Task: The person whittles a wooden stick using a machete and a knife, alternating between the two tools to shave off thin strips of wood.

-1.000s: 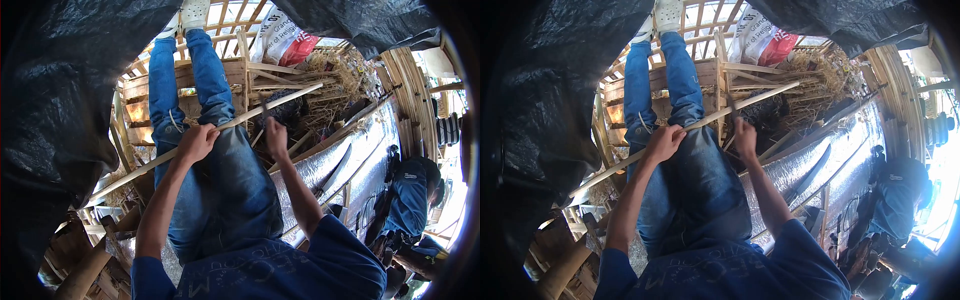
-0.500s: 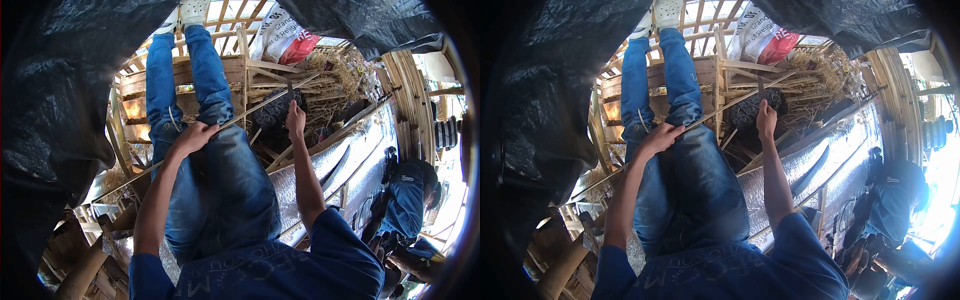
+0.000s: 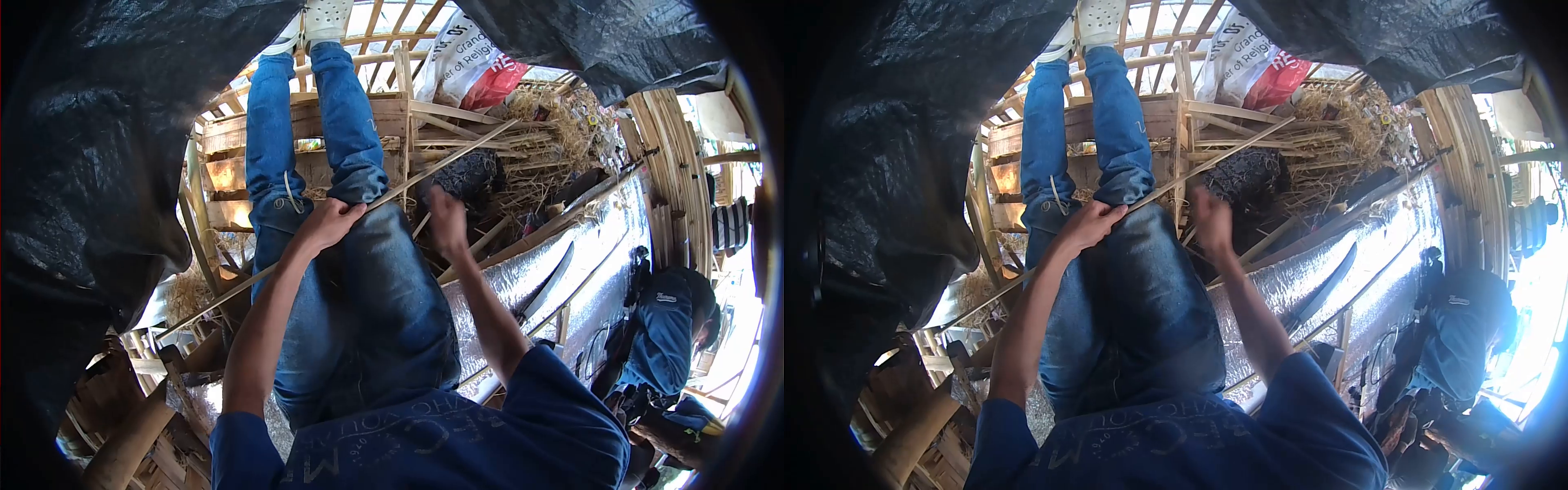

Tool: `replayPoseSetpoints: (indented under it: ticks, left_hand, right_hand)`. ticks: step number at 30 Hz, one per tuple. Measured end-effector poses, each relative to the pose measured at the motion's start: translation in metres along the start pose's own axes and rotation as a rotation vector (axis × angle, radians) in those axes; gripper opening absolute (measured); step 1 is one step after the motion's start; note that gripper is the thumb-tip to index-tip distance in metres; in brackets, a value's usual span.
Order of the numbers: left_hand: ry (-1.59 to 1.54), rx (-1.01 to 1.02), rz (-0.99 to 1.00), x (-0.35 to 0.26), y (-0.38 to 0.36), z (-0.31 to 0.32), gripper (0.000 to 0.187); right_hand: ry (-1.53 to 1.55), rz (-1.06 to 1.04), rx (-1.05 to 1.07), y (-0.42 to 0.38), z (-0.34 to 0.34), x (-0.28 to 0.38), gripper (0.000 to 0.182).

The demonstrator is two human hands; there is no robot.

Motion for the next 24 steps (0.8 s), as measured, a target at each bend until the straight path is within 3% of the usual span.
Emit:
replayPoseSetpoints:
  ticks: [2,4,6,8,10,11,13,14,16,17,20,22,24]
  left_hand:
    - [-0.089,0.044,0.063,0.000,0.000,0.002,0.050]
    - [-0.166,0.088,-0.002,0.008,0.001,0.006,0.048]
    - [-0.250,0.138,-0.066,0.016,0.003,0.013,0.046]
    - [-0.308,0.155,-0.091,0.015,0.006,0.013,0.040]
    - [-0.320,0.153,-0.121,0.012,0.005,0.012,0.039]
    - [-0.334,0.159,-0.165,0.016,0.003,0.014,0.037]
    - [-0.390,0.192,-0.153,0.017,0.002,0.015,0.036]
    - [-0.442,0.233,-0.140,0.017,0.002,0.019,0.035]
    - [-0.453,0.243,-0.148,0.019,0.004,0.021,0.035]
    - [-0.471,0.249,-0.151,0.018,0.007,0.021,0.036]
    - [-0.518,0.288,-0.172,0.016,0.002,0.023,0.037]
    - [-0.520,0.287,-0.164,0.020,0.004,0.023,0.037]
    - [-0.528,0.284,-0.148,0.021,0.003,0.022,0.036]
  right_hand:
    - [-0.203,-0.258,-0.035,-0.030,0.037,0.021,0.056]
    - [-0.058,-0.020,0.092,-0.014,0.023,-0.001,0.054]
    - [0.020,0.046,-0.100,0.014,-0.022,-0.015,0.056]
    - [0.181,0.094,-0.105,0.013,-0.012,-0.035,0.050]
    - [-0.108,-0.237,0.040,-0.017,0.051,0.011,0.055]
    - [-0.113,-0.243,0.048,-0.017,0.049,0.021,0.055]
    - [-0.025,-0.081,0.123,-0.014,0.043,0.023,0.054]
    - [0.126,0.017,0.042,0.000,0.021,0.011,0.055]
    - [0.115,0.027,-0.087,0.016,-0.004,0.011,0.055]
    - [0.137,0.039,-0.015,0.010,0.013,0.005,0.054]
    - [-0.197,-0.274,0.138,-0.032,0.058,0.056,0.049]
    - [-0.091,-0.028,0.027,0.003,0.022,0.019,0.047]
    - [0.059,0.020,-0.209,0.040,-0.025,-0.020,0.049]
Point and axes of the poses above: each hand's wrist, its own y-axis towards the middle knuckle, its own z-axis out of the palm, x = y × z, the point moved 10 cm from there along y, towards the middle knuckle, and after that the axes turned 11 degrees about x, right-handed, at the moved point
